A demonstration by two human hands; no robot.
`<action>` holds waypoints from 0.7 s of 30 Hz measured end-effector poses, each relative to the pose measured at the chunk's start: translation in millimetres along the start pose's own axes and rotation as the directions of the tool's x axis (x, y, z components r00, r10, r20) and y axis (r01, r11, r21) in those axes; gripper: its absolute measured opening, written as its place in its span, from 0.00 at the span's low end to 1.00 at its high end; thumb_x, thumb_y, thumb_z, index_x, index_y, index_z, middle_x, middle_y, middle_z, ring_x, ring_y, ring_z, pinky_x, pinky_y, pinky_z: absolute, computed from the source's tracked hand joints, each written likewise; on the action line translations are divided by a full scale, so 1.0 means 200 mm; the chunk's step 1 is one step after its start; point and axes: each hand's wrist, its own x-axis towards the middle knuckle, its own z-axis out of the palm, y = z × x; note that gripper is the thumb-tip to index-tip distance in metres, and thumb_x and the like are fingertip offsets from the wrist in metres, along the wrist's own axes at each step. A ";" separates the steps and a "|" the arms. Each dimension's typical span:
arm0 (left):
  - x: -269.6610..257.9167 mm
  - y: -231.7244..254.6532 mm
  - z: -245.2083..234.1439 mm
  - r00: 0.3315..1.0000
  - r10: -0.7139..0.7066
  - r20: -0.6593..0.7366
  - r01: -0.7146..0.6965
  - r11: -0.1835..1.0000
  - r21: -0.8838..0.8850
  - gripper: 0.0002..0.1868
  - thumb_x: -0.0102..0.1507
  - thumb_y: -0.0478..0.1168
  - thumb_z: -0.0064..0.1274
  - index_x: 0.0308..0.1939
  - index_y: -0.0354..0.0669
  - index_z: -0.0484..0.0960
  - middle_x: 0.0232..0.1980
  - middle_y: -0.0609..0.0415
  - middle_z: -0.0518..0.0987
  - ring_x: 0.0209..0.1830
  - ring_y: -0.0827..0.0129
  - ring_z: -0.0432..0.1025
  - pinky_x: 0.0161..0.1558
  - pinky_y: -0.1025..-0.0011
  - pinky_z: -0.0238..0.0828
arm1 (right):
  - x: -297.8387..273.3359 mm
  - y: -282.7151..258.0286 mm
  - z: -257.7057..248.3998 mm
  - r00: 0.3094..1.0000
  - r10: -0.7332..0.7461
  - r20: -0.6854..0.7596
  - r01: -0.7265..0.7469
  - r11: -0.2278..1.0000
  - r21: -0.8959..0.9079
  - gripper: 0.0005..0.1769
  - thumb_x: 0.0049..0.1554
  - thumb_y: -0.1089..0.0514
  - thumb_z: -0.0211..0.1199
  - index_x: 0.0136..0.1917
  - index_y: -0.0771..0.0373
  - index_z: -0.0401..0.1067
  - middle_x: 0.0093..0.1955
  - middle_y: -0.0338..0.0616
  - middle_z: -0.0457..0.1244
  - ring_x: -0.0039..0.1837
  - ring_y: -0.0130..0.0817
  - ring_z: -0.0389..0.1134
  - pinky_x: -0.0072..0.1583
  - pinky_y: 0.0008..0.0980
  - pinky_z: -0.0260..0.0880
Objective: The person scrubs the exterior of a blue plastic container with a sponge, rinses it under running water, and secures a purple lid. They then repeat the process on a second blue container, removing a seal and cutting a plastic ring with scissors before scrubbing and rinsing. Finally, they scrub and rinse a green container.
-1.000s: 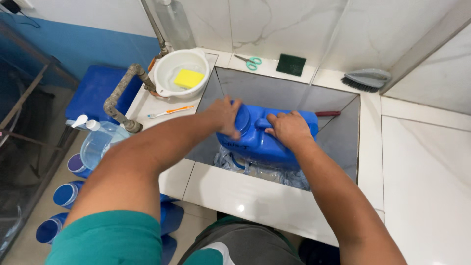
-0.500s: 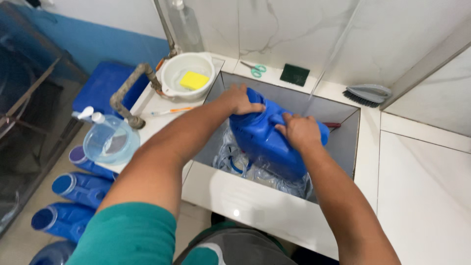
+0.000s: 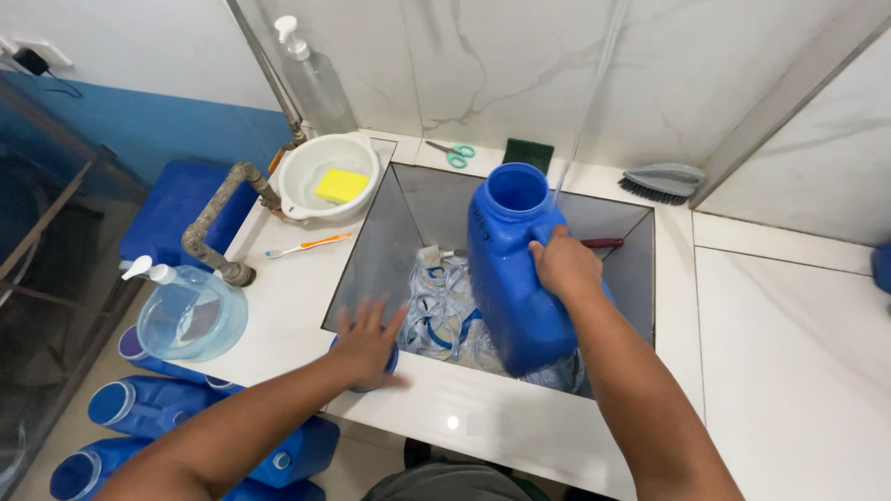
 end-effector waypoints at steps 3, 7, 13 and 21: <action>0.26 0.06 -0.11 0.742 0.211 -0.636 -0.456 0.854 -0.249 0.56 0.61 0.67 0.56 0.79 0.37 0.48 0.75 0.32 0.63 0.74 0.41 0.59 0.71 0.48 0.57 | 0.16 -0.05 0.02 0.957 -0.038 0.287 -0.023 0.978 0.205 0.28 0.63 0.39 0.56 0.56 0.68 0.70 0.46 0.61 0.71 0.47 0.54 0.74 0.49 0.47 0.74; 0.66 0.18 -0.25 0.903 -0.023 -0.428 -0.273 0.739 -0.616 0.42 0.66 0.61 0.46 0.75 0.37 0.60 0.63 0.30 0.77 0.62 0.39 0.74 0.64 0.51 0.69 | 0.50 -0.09 -0.10 0.985 -0.128 -0.114 0.171 0.706 0.687 0.12 0.62 0.56 0.59 0.52 0.65 0.76 0.45 0.50 0.71 0.43 0.33 0.71 0.43 0.31 0.70; 0.69 0.40 -0.33 0.935 -0.097 -0.340 -0.137 0.788 -0.601 0.46 0.68 0.58 0.36 0.84 0.42 0.39 0.74 0.26 0.56 0.65 0.29 0.63 0.66 0.46 0.59 | 0.64 -0.05 -0.36 0.876 -0.262 0.406 -0.249 0.474 0.844 0.09 0.58 0.66 0.56 0.53 0.64 0.70 0.44 0.44 0.72 0.44 0.29 0.73 0.46 0.27 0.75; 0.94 0.49 -0.54 0.886 0.228 -0.403 -0.366 0.878 -0.307 0.40 0.67 0.64 0.30 0.78 0.45 0.56 0.81 0.43 0.55 0.83 0.47 0.46 0.77 0.34 0.24 | 0.52 -0.15 -0.64 0.936 -0.169 0.307 -0.204 0.449 0.870 0.07 0.60 0.66 0.59 0.53 0.66 0.70 0.46 0.46 0.69 0.46 0.32 0.73 0.49 0.31 0.78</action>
